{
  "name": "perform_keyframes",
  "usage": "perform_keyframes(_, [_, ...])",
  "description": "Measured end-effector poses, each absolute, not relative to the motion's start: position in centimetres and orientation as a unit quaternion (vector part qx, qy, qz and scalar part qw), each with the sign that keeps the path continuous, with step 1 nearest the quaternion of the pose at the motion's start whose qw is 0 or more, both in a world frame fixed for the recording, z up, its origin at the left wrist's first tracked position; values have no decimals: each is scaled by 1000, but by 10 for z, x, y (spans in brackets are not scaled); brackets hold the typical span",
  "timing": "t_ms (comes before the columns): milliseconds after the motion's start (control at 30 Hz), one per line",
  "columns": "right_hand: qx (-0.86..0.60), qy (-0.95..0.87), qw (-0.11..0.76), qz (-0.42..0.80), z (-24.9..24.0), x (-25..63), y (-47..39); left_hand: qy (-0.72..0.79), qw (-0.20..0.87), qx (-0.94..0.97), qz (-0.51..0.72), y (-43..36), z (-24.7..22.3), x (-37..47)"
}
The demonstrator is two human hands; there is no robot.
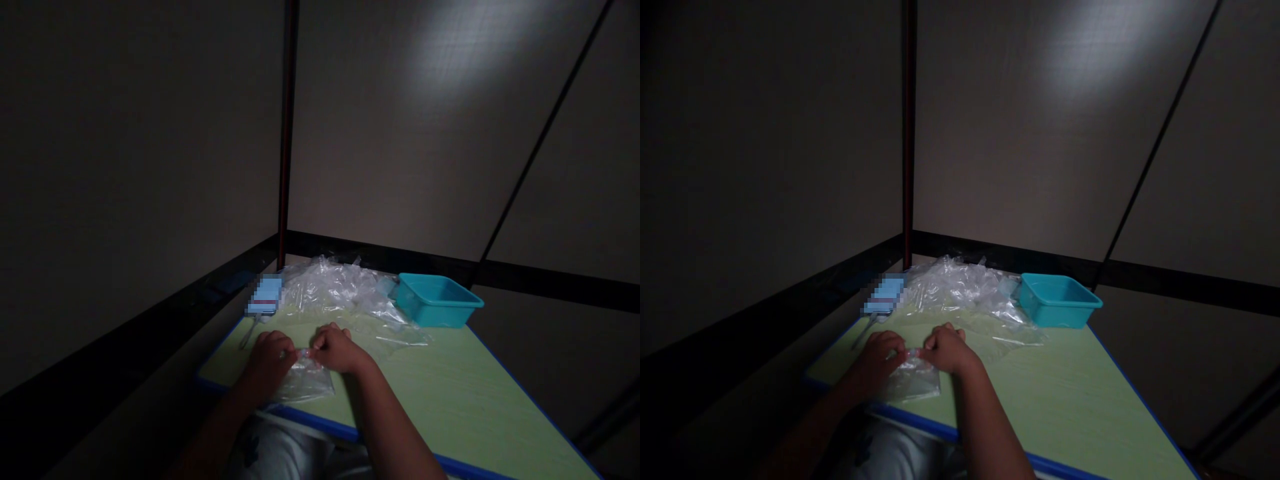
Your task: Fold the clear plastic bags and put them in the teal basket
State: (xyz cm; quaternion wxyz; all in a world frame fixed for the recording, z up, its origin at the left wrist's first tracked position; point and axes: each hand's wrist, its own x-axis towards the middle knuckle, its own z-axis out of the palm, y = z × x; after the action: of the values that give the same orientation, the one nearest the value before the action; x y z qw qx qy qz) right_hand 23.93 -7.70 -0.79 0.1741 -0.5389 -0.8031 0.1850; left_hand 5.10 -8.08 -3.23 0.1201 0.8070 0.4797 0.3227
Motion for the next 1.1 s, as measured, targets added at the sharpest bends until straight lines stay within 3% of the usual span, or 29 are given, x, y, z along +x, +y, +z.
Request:
perform_keyframes(500, [-550,-804,156,162,-6,236,-78,520,29,803,288,-84,-38,38])
perform_keyframes(1100, [-557,-805,142,149,-4,235,-80,459,123,811,341,-84,-38,58])
